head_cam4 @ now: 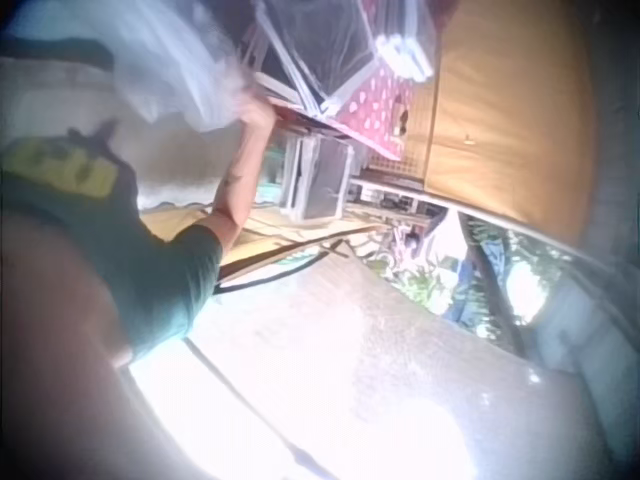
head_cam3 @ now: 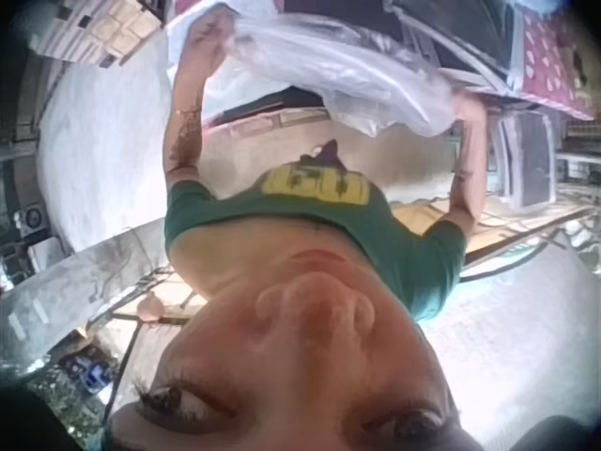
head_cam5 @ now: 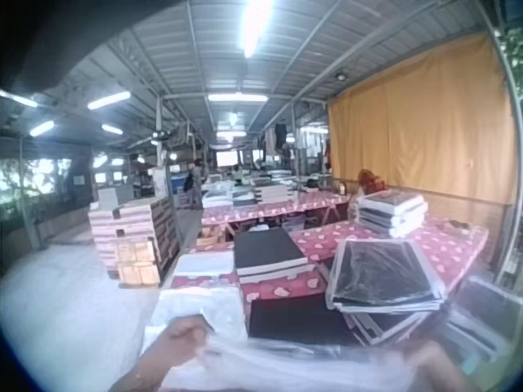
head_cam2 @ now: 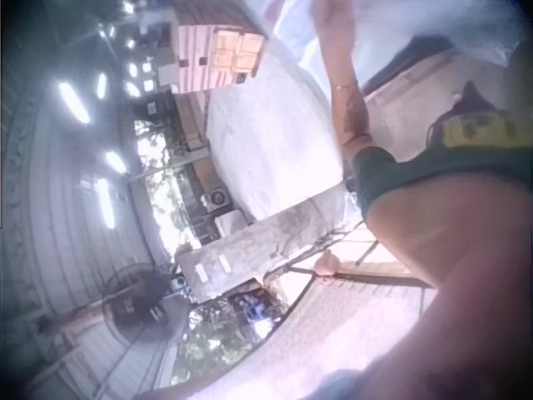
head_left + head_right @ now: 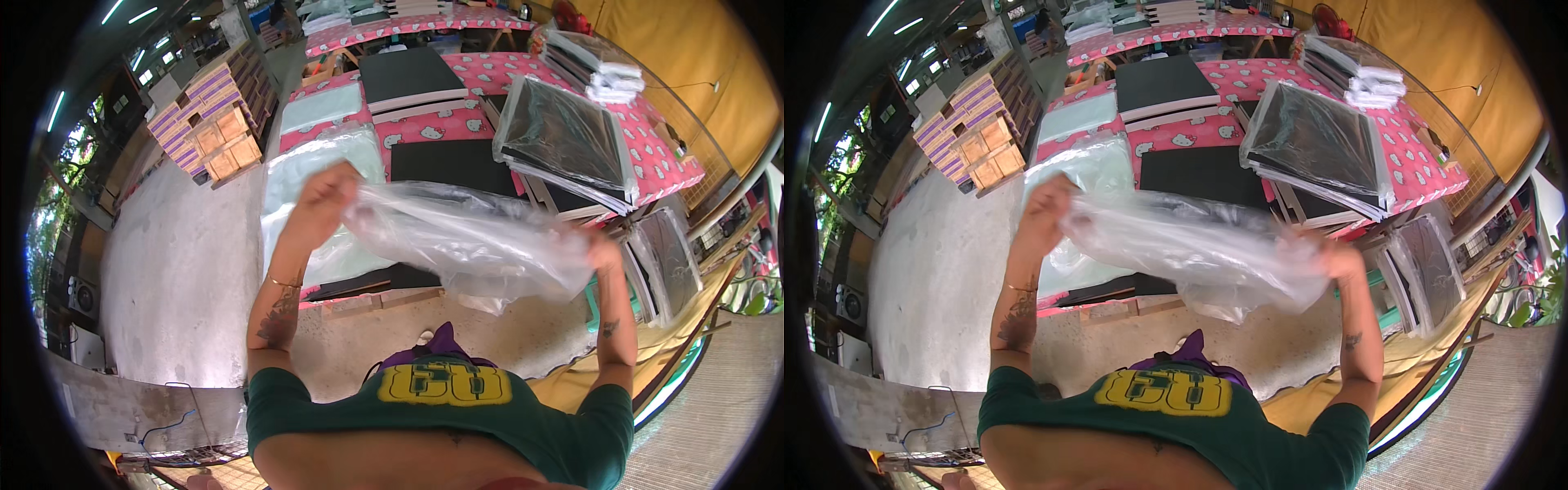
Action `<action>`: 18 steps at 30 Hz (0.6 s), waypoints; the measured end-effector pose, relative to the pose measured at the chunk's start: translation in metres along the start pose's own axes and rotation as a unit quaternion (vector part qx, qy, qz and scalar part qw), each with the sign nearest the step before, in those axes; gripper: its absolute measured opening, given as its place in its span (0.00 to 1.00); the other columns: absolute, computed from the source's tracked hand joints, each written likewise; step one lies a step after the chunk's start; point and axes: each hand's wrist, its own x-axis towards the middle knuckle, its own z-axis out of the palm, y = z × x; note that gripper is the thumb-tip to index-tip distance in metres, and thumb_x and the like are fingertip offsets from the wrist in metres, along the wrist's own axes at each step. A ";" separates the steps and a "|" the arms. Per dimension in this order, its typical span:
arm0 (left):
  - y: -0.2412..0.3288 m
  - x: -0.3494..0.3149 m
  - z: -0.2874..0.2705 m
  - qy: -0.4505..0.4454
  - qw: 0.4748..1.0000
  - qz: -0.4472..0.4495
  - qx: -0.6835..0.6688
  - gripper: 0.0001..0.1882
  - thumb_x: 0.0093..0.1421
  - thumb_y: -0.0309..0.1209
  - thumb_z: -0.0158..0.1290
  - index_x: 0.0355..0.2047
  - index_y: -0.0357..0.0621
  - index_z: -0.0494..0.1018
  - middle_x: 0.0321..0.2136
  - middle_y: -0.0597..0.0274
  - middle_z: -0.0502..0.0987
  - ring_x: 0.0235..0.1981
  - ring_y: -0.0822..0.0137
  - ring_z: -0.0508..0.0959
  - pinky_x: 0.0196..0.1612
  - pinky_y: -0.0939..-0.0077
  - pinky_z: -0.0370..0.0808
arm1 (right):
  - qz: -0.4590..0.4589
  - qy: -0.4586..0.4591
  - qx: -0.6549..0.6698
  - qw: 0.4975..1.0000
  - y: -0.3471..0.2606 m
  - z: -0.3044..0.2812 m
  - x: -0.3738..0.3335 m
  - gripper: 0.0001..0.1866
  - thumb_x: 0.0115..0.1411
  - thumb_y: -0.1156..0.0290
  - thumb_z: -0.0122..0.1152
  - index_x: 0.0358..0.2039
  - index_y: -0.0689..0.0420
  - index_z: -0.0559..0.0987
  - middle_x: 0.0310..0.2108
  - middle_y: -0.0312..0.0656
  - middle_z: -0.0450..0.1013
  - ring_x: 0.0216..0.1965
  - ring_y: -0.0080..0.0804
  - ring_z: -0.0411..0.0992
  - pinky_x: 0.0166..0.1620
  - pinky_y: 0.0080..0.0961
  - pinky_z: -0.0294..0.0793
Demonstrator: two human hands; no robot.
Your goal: The person places thin black and white rectangular panels into clear plastic bags by hand and stacks the packaged panels on a table.
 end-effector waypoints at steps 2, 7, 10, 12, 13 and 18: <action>0.003 0.004 -0.001 0.005 0.972 0.110 -0.207 0.13 0.64 0.40 0.46 0.34 0.42 0.66 0.27 0.66 0.71 0.29 0.73 0.72 0.33 0.78 0.70 | 0.197 -0.205 -0.379 0.880 -0.020 0.035 0.024 0.30 0.49 0.50 0.65 0.44 0.60 0.74 0.39 0.40 0.74 0.40 0.32 0.71 0.43 0.27 0.69; -0.016 -0.006 0.023 -0.157 0.929 -0.070 -0.327 0.15 0.63 0.40 0.47 0.37 0.39 0.68 0.32 0.61 0.75 0.34 0.69 0.74 0.38 0.74 0.71 | -0.130 0.119 0.457 0.872 -0.020 0.013 0.010 0.17 0.62 0.57 0.50 0.26 0.58 0.75 0.20 0.42 0.71 0.18 0.32 0.71 0.21 0.29 0.72; -0.011 -0.016 0.031 -0.224 0.972 -0.043 -0.054 0.13 0.61 0.38 0.49 0.32 0.38 0.71 0.32 0.60 0.77 0.33 0.67 0.76 0.41 0.75 0.72 | -0.078 0.373 0.398 0.834 -0.040 0.013 0.009 0.24 0.61 0.48 0.48 0.27 0.59 0.73 0.13 0.34 0.68 0.11 0.28 0.65 0.18 0.29 0.69; -0.012 -0.016 0.032 -0.269 0.955 -0.023 0.124 0.13 0.60 0.36 0.50 0.29 0.37 0.73 0.33 0.59 0.79 0.32 0.67 0.77 0.43 0.76 0.73 | 0.007 0.263 0.270 0.926 -0.030 0.031 -0.002 0.22 0.60 0.49 0.51 0.30 0.59 0.74 0.17 0.36 0.70 0.16 0.27 0.67 0.23 0.29 0.71; -0.014 -0.022 0.018 -0.103 0.993 -0.060 0.020 0.11 0.60 0.37 0.52 0.32 0.40 0.73 0.28 0.62 0.77 0.29 0.68 0.76 0.41 0.73 0.73 | 0.031 0.164 0.169 0.971 -0.023 0.031 -0.004 0.22 0.60 0.49 0.52 0.32 0.60 0.74 0.21 0.38 0.71 0.21 0.27 0.69 0.27 0.30 0.72; -0.056 -0.025 0.009 -0.159 0.752 -0.354 -0.533 0.29 0.57 0.58 0.48 0.41 0.44 0.72 0.29 0.66 0.74 0.29 0.71 0.75 0.38 0.73 0.74 | -0.044 0.079 0.181 0.979 0.032 -0.001 -0.009 0.26 0.58 0.50 0.54 0.47 0.60 0.72 0.38 0.44 0.75 0.36 0.39 0.75 0.44 0.40 0.74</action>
